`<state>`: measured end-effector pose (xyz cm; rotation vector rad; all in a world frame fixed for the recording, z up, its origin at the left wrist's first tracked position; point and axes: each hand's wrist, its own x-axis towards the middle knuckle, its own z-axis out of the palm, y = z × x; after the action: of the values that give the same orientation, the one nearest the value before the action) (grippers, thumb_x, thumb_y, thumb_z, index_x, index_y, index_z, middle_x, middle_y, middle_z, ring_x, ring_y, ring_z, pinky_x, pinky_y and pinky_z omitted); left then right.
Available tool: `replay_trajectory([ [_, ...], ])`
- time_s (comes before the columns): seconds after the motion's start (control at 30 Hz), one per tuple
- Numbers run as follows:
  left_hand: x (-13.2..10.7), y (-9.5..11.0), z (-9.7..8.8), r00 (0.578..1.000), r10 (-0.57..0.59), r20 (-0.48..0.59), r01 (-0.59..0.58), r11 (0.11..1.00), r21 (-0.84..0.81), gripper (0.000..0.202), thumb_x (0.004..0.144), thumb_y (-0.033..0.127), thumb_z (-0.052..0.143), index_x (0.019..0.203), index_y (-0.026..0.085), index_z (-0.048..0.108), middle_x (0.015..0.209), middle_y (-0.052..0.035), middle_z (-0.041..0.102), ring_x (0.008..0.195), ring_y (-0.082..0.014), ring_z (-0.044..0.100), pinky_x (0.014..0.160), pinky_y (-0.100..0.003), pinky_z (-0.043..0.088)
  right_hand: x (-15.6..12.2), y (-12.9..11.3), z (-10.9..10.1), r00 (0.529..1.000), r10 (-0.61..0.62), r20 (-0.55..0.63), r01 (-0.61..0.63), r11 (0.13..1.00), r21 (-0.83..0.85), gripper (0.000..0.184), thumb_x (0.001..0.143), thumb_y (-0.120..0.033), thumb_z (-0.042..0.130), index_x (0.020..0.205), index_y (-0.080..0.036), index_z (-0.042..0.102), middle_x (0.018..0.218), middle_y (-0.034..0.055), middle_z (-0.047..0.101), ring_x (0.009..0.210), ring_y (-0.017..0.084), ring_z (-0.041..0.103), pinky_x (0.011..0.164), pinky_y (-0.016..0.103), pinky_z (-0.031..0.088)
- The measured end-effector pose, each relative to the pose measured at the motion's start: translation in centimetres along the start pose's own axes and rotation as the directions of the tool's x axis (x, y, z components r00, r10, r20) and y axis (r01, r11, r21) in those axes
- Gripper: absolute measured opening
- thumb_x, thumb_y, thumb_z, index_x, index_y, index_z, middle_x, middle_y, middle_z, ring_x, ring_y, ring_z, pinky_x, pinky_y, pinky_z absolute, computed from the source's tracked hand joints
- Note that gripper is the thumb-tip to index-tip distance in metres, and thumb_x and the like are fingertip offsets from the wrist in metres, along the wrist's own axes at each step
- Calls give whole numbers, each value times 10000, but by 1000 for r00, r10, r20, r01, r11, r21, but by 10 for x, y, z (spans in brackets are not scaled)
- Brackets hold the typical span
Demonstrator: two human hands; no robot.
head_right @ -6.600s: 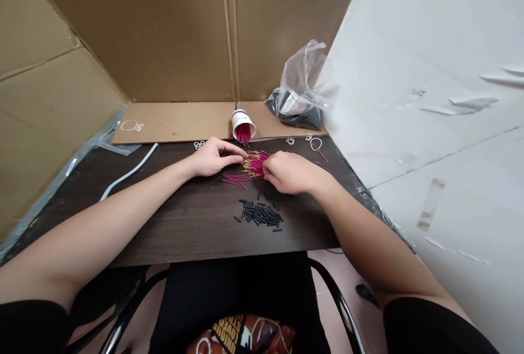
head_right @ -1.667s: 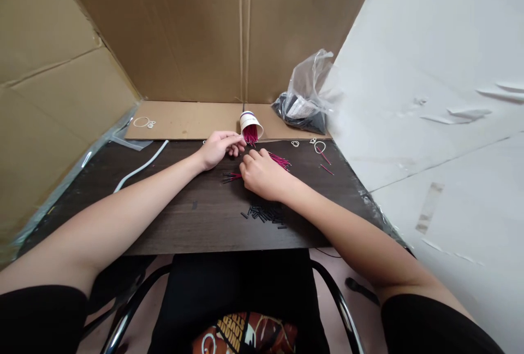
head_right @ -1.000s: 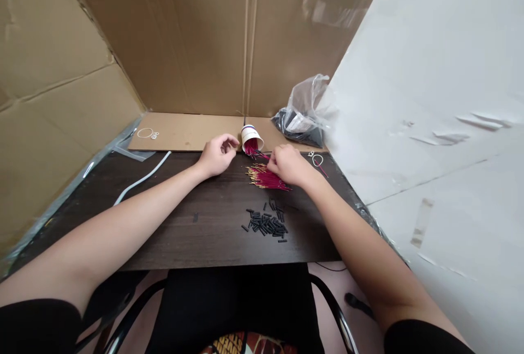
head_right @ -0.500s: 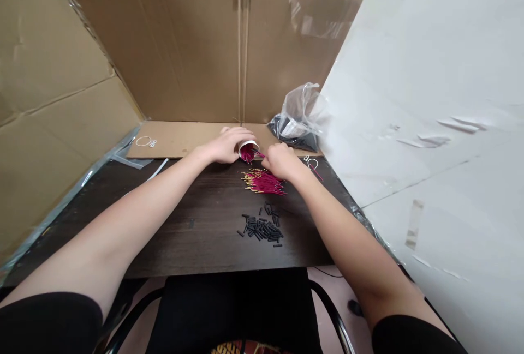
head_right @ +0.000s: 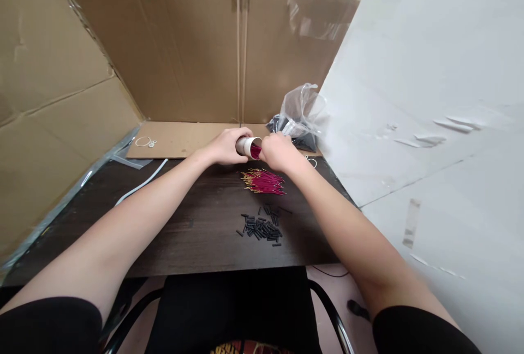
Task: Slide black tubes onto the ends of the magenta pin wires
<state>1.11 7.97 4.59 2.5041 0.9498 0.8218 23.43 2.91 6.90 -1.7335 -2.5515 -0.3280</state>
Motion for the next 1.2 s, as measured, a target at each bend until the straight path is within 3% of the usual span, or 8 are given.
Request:
replay_trajectory([
  [0.2, 0, 6, 2, 996, -55, -65, 49, 995, -89, 545, 677, 299, 908, 1185, 217, 730, 1090, -69, 795, 940, -258, 714, 819, -367, 515, 11, -5, -8, 989, -129, -74, 125, 990, -57, 316, 1060, -301, 602, 1134, -53, 784, 1071, 258, 726, 947, 333, 603, 808, 448, 393],
  [0.37, -3, -1, 7, 986, -116, -121, 87, 971, -221, 558, 676, 286, 923, 1191, 198, 728, 1158, -87, 791, 989, -253, 722, 874, -373, 554, 8, -3, -24, 960, -200, -198, 216, 974, 62, 284, 1087, -290, 533, 1128, -107, 746, 1157, 227, 704, 1060, 355, 585, 882, 468, 365],
  [0.5, -7, -9, 12, 965, -162, -206, 74, 922, -380, 600, 700, 279, 927, 1239, 172, 685, 1239, -129, 782, 1082, -265, 744, 939, -378, 576, -2, 11, -33, 856, -49, -515, 232, 926, 297, 300, 1105, -264, 395, 1154, -183, 680, 1196, 176, 687, 1151, 332, 585, 968, 473, 395],
  [0.57, -10, -11, 10, 954, -167, -248, 65, 926, -372, 616, 703, 254, 916, 1259, 170, 665, 1245, -134, 779, 1086, -263, 744, 951, -380, 578, -9, 19, -29, 811, 69, -581, 216, 888, 406, 261, 1081, -263, 401, 1136, -191, 646, 1144, 162, 677, 1075, 305, 600, 954, 460, 432],
  [0.7, -15, -15, -2, 972, -47, -229, 16, 991, -134, 683, 696, 205, 878, 1348, 210, 675, 1277, -104, 772, 1118, -281, 725, 1018, -431, 557, -26, 33, -4, 870, 143, -472, 167, 815, 555, 172, 1012, -262, 513, 1116, -184, 626, 1010, 121, 688, 860, 251, 606, 823, 418, 479],
  [0.83, -16, -21, -8, 993, 13, -119, -11, 1000, 21, 645, 707, 195, 842, 1338, 214, 710, 1380, -120, 746, 1253, -337, 694, 1133, -501, 517, -44, 35, 22, 979, -31, -200, 143, 802, 580, 93, 939, -240, 627, 1015, -187, 641, 913, 81, 711, 798, 223, 631, 776, 380, 474],
  [1.03, -15, -39, -7, 998, 54, 15, -55, 989, 139, 705, 765, 112, 740, 1443, 276, 643, 1601, -100, 640, 1616, -375, 447, 1344, -614, 288, -57, 22, 34, 980, -192, -54, 189, 814, 549, 79, 980, -252, 686, 1029, -190, 690, 973, 83, 728, 874, 232, 662, 825, 374, 487],
  [1.2, -15, -53, -6, 994, 102, 30, -104, 991, 79, 754, 790, 32, 658, 1496, 289, 587, 1739, -86, 514, 1694, -354, 352, 1365, -635, 297, -58, 13, 39, 968, -244, -66, 246, 848, 469, 99, 1043, -225, 648, 1099, -183, 718, 1107, 127, 727, 1002, 268, 673, 913, 401, 504],
])
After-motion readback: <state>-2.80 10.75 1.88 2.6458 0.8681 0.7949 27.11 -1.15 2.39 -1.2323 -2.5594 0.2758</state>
